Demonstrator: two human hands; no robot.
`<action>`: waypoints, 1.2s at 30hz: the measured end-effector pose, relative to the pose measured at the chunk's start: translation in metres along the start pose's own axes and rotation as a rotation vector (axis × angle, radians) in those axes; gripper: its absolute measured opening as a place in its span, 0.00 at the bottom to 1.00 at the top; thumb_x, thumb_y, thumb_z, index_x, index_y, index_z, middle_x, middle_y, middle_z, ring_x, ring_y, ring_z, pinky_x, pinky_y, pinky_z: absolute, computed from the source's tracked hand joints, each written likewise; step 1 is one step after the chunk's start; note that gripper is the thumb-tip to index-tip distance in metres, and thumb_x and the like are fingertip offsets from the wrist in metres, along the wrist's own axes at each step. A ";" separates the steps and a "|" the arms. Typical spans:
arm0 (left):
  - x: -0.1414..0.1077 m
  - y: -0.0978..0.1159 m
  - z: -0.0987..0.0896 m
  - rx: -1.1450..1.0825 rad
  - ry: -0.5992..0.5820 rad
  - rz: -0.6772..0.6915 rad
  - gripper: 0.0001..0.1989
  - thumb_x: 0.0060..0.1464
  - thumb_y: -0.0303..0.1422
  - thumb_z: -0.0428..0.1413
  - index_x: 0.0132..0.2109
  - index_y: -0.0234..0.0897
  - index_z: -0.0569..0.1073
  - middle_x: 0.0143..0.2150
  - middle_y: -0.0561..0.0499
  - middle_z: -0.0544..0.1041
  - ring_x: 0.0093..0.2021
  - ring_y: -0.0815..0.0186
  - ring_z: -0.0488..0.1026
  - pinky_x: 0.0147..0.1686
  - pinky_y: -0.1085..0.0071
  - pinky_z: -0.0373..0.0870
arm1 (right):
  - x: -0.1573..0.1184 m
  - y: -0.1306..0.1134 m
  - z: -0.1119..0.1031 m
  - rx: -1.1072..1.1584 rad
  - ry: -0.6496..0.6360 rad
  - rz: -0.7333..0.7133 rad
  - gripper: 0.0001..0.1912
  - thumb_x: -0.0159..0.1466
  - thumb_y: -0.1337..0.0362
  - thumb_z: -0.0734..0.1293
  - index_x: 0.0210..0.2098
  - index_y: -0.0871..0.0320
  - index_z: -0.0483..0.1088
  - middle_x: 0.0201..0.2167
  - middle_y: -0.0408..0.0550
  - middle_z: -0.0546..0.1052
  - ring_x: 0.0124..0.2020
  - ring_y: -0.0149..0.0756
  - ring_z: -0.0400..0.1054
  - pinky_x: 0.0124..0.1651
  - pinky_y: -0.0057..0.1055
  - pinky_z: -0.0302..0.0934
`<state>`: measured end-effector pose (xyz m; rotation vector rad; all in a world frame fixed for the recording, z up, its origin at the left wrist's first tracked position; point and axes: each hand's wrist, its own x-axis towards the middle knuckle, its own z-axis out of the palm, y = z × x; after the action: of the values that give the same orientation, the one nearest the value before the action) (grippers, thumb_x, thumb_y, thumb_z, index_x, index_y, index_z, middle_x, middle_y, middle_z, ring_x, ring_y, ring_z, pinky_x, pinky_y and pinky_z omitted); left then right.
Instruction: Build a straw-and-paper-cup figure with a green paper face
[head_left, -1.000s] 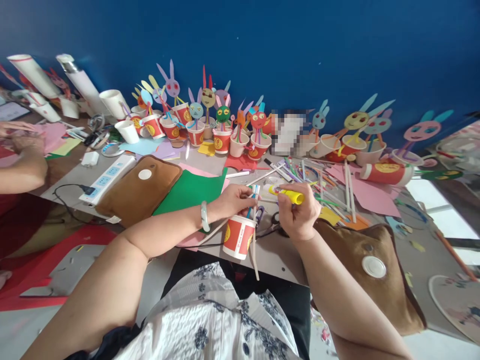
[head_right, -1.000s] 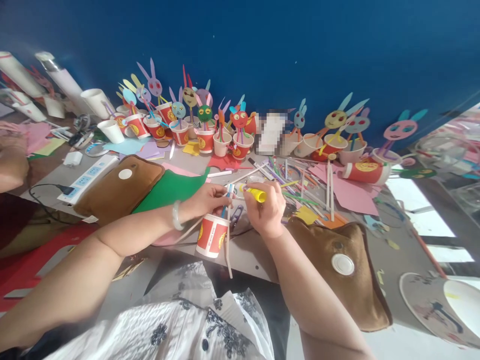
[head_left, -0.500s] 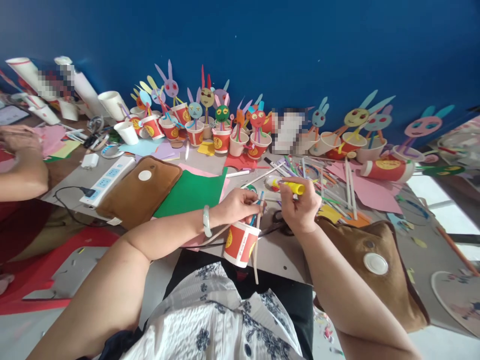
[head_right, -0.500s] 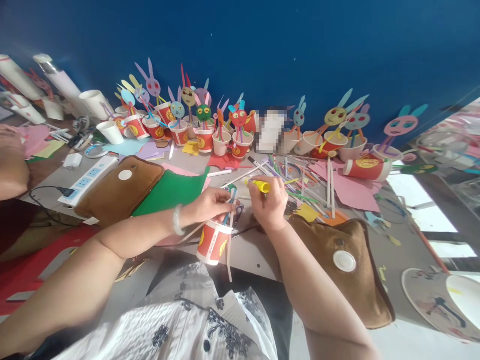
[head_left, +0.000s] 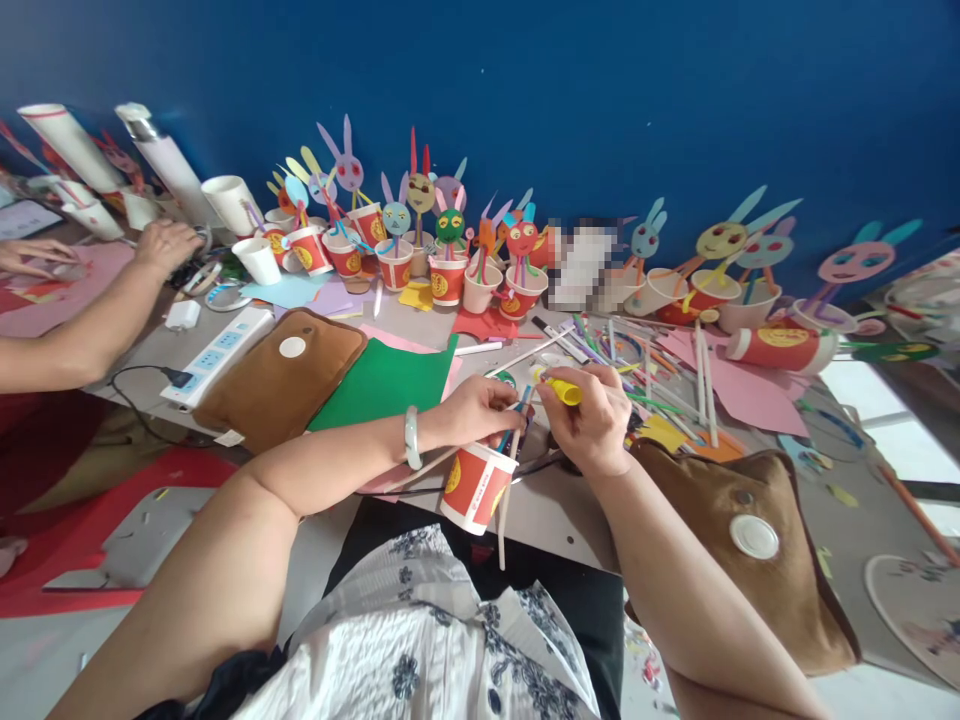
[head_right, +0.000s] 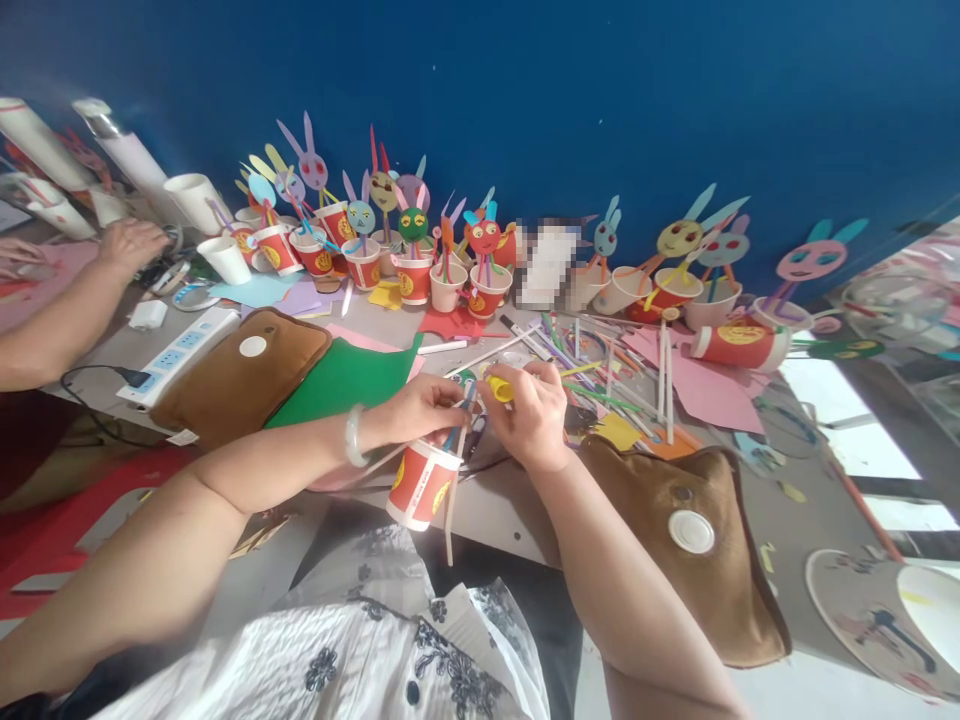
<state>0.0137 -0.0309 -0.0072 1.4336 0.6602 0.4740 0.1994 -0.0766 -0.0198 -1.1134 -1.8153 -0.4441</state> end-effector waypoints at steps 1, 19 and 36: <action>-0.001 0.001 0.000 0.003 -0.008 -0.002 0.09 0.54 0.26 0.58 0.26 0.33 0.70 0.15 0.58 0.68 0.15 0.75 0.64 0.18 0.79 0.59 | 0.000 0.001 -0.001 -0.006 0.014 0.027 0.07 0.66 0.66 0.69 0.44 0.53 0.71 0.30 0.46 0.79 0.29 0.39 0.70 0.39 0.39 0.66; 0.000 0.002 -0.002 0.022 -0.031 0.012 0.07 0.52 0.27 0.61 0.27 0.32 0.72 0.16 0.58 0.68 0.16 0.75 0.63 0.19 0.78 0.59 | -0.004 0.004 0.002 0.021 0.026 0.250 0.06 0.68 0.59 0.67 0.42 0.54 0.72 0.30 0.48 0.79 0.30 0.38 0.71 0.39 0.39 0.67; 0.003 0.000 -0.004 0.033 0.049 -0.002 0.09 0.52 0.26 0.59 0.26 0.33 0.69 0.15 0.58 0.67 0.16 0.74 0.65 0.18 0.79 0.59 | -0.001 -0.001 0.003 0.057 -0.051 -0.009 0.09 0.66 0.66 0.68 0.46 0.52 0.70 0.31 0.46 0.80 0.28 0.38 0.69 0.40 0.40 0.66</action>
<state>0.0129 -0.0260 -0.0081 1.4566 0.7113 0.5001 0.1968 -0.0758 -0.0224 -1.0865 -1.8665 -0.3706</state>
